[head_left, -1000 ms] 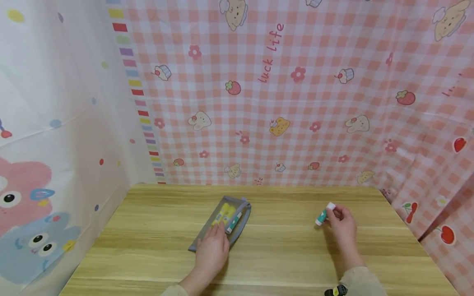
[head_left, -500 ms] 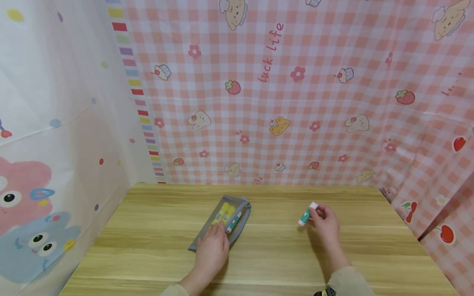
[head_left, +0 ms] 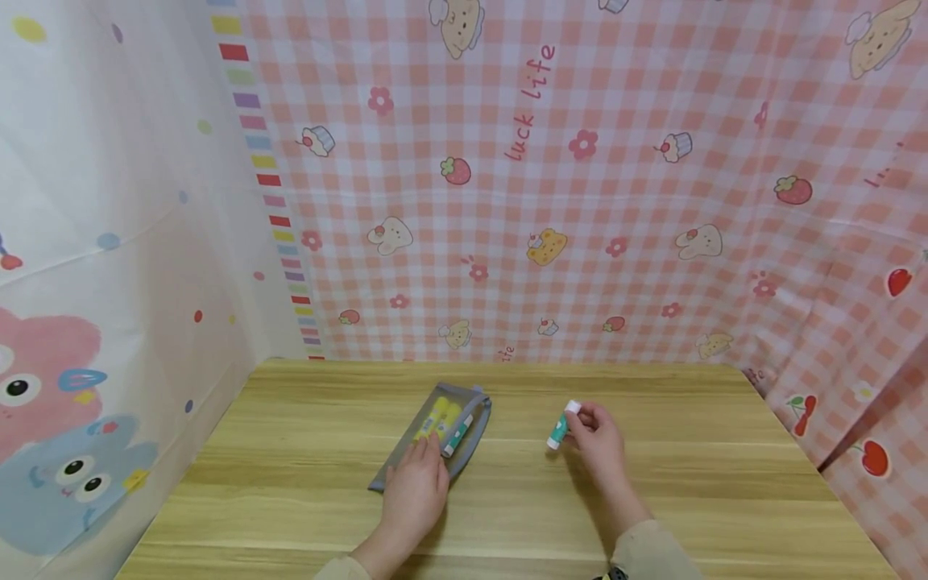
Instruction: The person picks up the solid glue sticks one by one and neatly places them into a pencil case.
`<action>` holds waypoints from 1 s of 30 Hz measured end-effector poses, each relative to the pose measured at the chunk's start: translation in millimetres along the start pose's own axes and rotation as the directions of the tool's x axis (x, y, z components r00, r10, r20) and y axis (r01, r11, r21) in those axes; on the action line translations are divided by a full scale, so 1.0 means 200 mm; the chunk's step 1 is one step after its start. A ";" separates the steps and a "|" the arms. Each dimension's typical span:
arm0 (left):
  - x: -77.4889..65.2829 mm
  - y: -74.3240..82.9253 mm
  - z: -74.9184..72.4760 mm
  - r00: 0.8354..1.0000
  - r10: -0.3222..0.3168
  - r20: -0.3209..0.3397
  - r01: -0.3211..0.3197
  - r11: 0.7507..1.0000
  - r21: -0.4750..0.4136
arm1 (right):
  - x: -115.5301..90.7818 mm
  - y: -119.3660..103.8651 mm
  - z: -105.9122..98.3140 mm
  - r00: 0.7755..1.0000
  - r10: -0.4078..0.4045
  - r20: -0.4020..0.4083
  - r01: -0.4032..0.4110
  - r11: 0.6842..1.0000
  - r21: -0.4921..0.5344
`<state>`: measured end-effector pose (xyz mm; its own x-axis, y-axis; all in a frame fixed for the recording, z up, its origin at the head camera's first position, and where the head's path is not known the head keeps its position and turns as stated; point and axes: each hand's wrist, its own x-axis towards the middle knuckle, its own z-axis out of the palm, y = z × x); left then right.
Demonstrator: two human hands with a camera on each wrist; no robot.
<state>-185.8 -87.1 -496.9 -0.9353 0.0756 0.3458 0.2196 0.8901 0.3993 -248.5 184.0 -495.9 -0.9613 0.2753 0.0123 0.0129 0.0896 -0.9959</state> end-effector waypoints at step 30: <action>0.00 0.01 -0.01 1.000 -0.011 0.005 0.011 1.000 0.004 | -0.09 0.01 0.40 0.990 0.021 0.141 -0.017 0.999 -0.029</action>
<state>-185.4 -86.1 -495.1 -0.9389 0.0681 0.3374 0.2084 0.8925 0.3999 -253.7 102.9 -505.3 -0.9900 0.1393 -0.0212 0.0370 0.1124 -0.9930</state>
